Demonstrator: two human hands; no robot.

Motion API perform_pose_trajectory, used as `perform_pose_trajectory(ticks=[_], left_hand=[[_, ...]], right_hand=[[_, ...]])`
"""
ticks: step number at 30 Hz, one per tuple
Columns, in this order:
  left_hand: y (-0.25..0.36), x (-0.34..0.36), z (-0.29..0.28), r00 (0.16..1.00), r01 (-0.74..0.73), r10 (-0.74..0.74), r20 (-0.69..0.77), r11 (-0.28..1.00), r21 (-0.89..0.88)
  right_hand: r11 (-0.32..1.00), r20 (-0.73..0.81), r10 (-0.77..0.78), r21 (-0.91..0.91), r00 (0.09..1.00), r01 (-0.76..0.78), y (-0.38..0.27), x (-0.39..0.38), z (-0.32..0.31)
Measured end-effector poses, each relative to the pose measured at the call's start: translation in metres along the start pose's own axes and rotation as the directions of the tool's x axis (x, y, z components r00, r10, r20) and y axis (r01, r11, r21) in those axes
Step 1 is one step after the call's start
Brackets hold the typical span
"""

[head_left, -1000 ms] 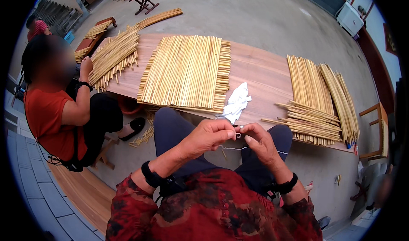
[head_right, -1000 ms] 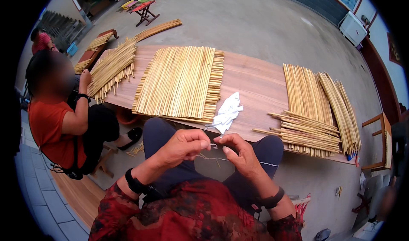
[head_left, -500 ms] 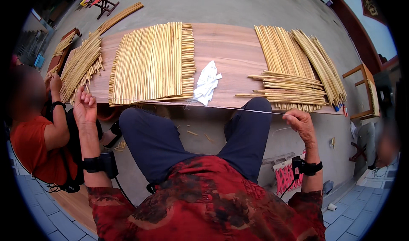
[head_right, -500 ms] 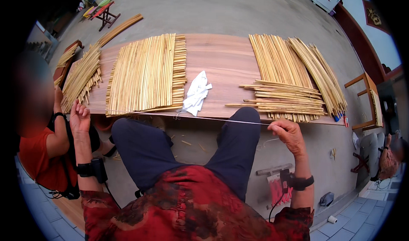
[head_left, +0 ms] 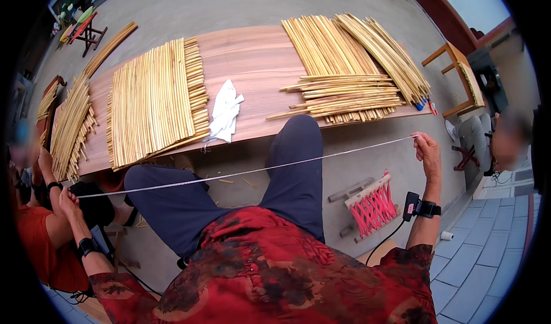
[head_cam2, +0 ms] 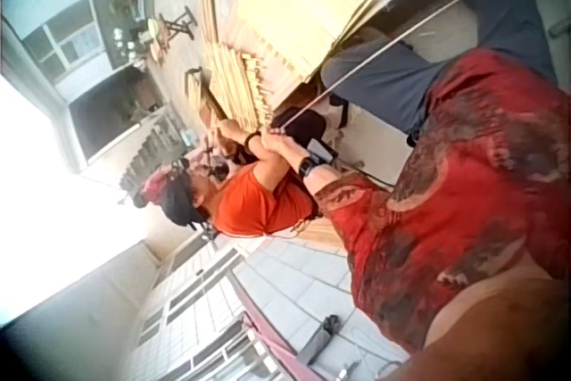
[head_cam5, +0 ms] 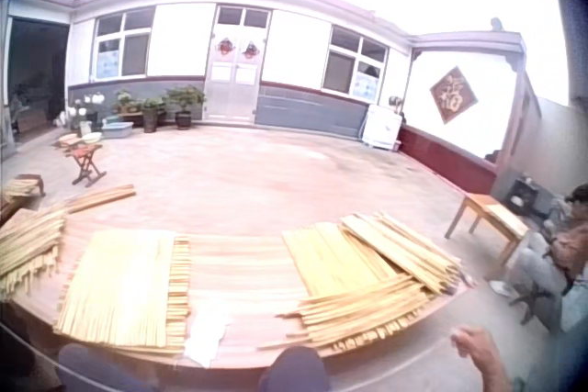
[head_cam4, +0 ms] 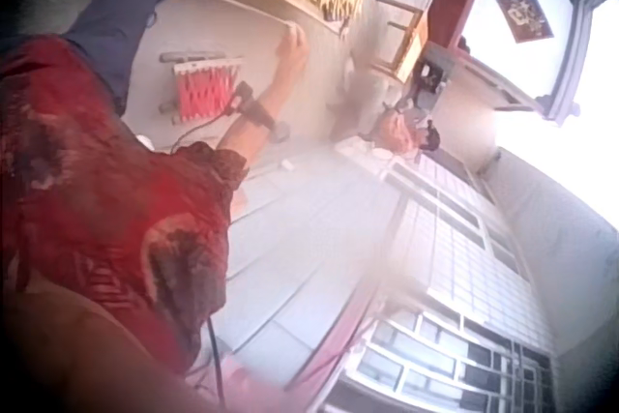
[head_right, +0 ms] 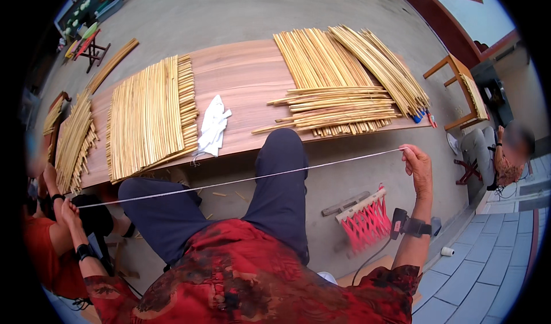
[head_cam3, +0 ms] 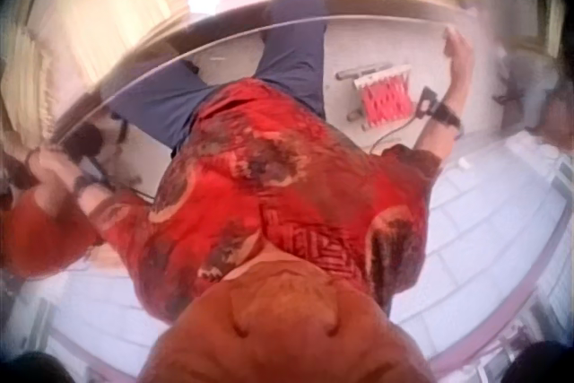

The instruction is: The person sits on the floor and weaves a bamboo mat by hand. They thread a white string through the holes of a needle and pass it through the bamboo strips to secure them. The person also arranges and aligns the bamboo strips on the mat.

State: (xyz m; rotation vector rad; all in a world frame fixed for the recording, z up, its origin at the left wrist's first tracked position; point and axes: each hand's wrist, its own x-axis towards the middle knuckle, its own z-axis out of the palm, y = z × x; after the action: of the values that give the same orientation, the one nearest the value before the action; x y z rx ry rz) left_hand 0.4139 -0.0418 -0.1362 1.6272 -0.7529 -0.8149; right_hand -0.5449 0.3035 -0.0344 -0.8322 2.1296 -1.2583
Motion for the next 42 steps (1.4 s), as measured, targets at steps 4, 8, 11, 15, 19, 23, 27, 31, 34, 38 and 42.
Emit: perform_pose_trajectory(ticks=[4,8,11,15,19,23,27,31,34,38,42], left_hand=[[0.011,-0.036,0.004,0.944,-0.210,-0.194,0.268,0.275,0.938],[0.077,-0.164,0.136,0.640,-0.602,0.448,0.625,-0.213,0.769],[0.136,-0.291,0.269,0.467,-0.667,0.306,0.829,0.738,0.104],[0.174,-0.417,0.331,-0.002,-0.312,0.224,0.975,0.926,-0.213],[0.149,-0.407,0.329,0.091,-0.253,0.119,0.989,0.963,-0.093],[0.130,-0.363,0.297,0.259,-0.149,0.094,0.961,0.987,-0.057],[0.129,-0.327,0.254,0.502,-0.055,-0.018,0.865,0.997,0.053],[0.122,-0.298,0.222,0.665,-0.063,-0.006,0.747,0.996,0.064],[0.117,-0.277,0.209,0.739,-0.040,0.008,0.673,0.999,0.031],[0.114,-0.259,0.198,0.804,-0.079,0.035,0.594,0.996,0.047],[0.106,-0.254,0.193,0.782,-0.144,0.054,0.621,0.985,0.096]], right_hand=[[0.991,0.143,0.051,-0.133,0.988,-0.032,-0.048,-0.016,0.035],[0.920,0.495,-0.313,-0.052,0.810,0.388,-0.111,-0.040,0.126],[0.873,0.601,-0.384,-0.011,0.700,0.488,-0.147,-0.053,0.185],[0.704,0.598,-0.608,0.102,0.523,0.703,-0.179,-0.062,0.229],[0.815,0.596,-0.515,0.119,0.616,0.567,-0.176,-0.056,0.232],[0.906,0.638,-0.356,0.056,0.683,0.420,-0.143,-0.036,0.221],[0.892,0.592,-0.322,-0.072,0.739,0.446,-0.105,-0.013,0.198],[0.898,0.510,-0.305,-0.129,0.805,0.422,-0.069,0.011,0.176],[0.890,0.421,-0.301,-0.197,0.856,0.410,-0.044,0.030,0.150],[0.829,0.341,-0.413,-0.242,0.844,0.504,-0.022,0.042,0.127],[0.853,0.263,-0.360,-0.295,0.895,0.430,-0.018,0.049,0.108]])
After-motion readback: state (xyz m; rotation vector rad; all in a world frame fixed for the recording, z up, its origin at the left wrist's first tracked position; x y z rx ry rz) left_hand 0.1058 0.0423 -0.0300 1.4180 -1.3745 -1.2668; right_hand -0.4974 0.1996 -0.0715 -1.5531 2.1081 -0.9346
